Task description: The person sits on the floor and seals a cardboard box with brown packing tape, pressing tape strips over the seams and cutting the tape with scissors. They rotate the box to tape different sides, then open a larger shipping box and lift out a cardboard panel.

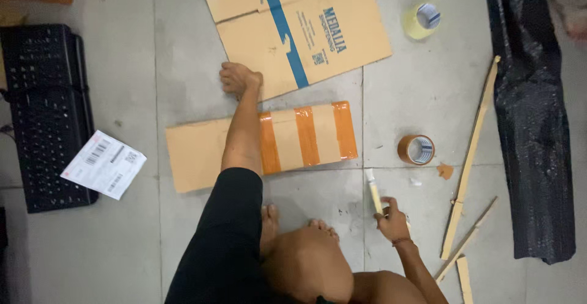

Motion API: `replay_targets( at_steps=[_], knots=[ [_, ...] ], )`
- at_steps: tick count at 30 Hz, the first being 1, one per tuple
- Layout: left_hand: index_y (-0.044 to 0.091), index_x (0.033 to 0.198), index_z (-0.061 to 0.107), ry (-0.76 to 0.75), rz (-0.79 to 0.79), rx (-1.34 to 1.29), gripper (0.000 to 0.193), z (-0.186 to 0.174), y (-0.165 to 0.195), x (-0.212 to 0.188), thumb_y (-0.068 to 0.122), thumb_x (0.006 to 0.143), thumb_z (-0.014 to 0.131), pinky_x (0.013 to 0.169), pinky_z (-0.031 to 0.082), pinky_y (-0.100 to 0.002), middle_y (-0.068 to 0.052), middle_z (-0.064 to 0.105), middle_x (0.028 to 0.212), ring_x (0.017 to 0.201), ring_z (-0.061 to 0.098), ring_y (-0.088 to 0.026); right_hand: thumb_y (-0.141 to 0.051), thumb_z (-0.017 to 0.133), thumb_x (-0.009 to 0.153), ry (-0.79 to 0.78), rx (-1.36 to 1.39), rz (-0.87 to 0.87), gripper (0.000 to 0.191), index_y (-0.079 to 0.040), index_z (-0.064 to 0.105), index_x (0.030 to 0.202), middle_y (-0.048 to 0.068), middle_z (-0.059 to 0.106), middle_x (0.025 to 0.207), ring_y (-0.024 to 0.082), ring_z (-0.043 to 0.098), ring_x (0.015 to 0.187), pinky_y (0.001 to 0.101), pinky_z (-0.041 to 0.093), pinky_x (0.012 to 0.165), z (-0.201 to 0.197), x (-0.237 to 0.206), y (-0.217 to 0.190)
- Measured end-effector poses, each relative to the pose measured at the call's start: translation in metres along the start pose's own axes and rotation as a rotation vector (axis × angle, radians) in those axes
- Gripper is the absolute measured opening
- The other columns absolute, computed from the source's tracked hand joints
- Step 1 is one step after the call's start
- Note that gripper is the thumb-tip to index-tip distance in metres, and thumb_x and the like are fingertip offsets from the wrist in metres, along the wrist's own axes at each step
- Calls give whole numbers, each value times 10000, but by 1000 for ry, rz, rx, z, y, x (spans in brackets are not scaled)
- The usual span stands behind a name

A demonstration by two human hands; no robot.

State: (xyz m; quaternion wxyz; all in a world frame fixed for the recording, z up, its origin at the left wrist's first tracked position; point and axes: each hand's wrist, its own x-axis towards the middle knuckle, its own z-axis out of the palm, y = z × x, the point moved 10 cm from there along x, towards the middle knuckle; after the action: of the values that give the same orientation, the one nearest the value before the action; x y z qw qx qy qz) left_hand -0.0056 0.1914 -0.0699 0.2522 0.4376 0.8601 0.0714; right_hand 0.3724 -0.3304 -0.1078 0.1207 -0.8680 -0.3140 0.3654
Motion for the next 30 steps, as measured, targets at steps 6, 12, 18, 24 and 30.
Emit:
replay_targets(
  at_steps=[6, 12, 18, 24, 30],
  knots=[
    [52, 1293, 463, -102, -71, -64, 702, -6, -2, 6, 232, 737, 851, 1014, 498, -491, -175, 514, 1328, 1247, 536, -337, -87, 543, 898, 152, 548, 19, 337, -67, 470, 1227, 113, 669, 734, 169, 532, 473, 312, 423, 407, -29, 12, -52],
    [96, 1436, 462, -186, 203, -164, 844, -9, 11, 13, 229, 693, 840, 1171, 423, -510, -173, 502, 1412, 1356, 464, -367, -359, 455, 1152, -44, 712, -243, 381, -64, 604, 1341, 13, 472, 763, 88, 424, 608, 231, 363, 504, -38, 41, -194],
    [144, 1595, 207, -270, 788, 321, 1304, 4, 70, 6, 480, 585, 960, 1233, 143, -606, -146, -8, 1694, 1559, 29, -375, -279, 415, 1161, -538, 910, -406, 343, -5, 563, 1303, 120, 666, 979, 199, 655, 799, 338, 557, 691, 15, 137, -401],
    [229, 1649, -5, -395, 654, 555, 1469, 39, 81, 28, 639, 577, 910, 1253, 124, -592, -81, -101, 1715, 1573, -48, -305, -270, 526, 1071, 115, -9, -820, 374, -4, 625, 1316, 307, 709, 918, 489, 673, 880, 522, 541, 762, 17, 198, -543],
    [249, 1651, -31, -363, 650, 544, 1426, 53, 76, 38, 671, 626, 867, 1273, 89, -576, -66, -112, 1727, 1590, -64, -298, -85, 517, 914, 61, -168, -749, 521, -14, 533, 1430, 354, 669, 967, 495, 684, 929, 526, 551, 870, 60, 228, -592]
  ],
)
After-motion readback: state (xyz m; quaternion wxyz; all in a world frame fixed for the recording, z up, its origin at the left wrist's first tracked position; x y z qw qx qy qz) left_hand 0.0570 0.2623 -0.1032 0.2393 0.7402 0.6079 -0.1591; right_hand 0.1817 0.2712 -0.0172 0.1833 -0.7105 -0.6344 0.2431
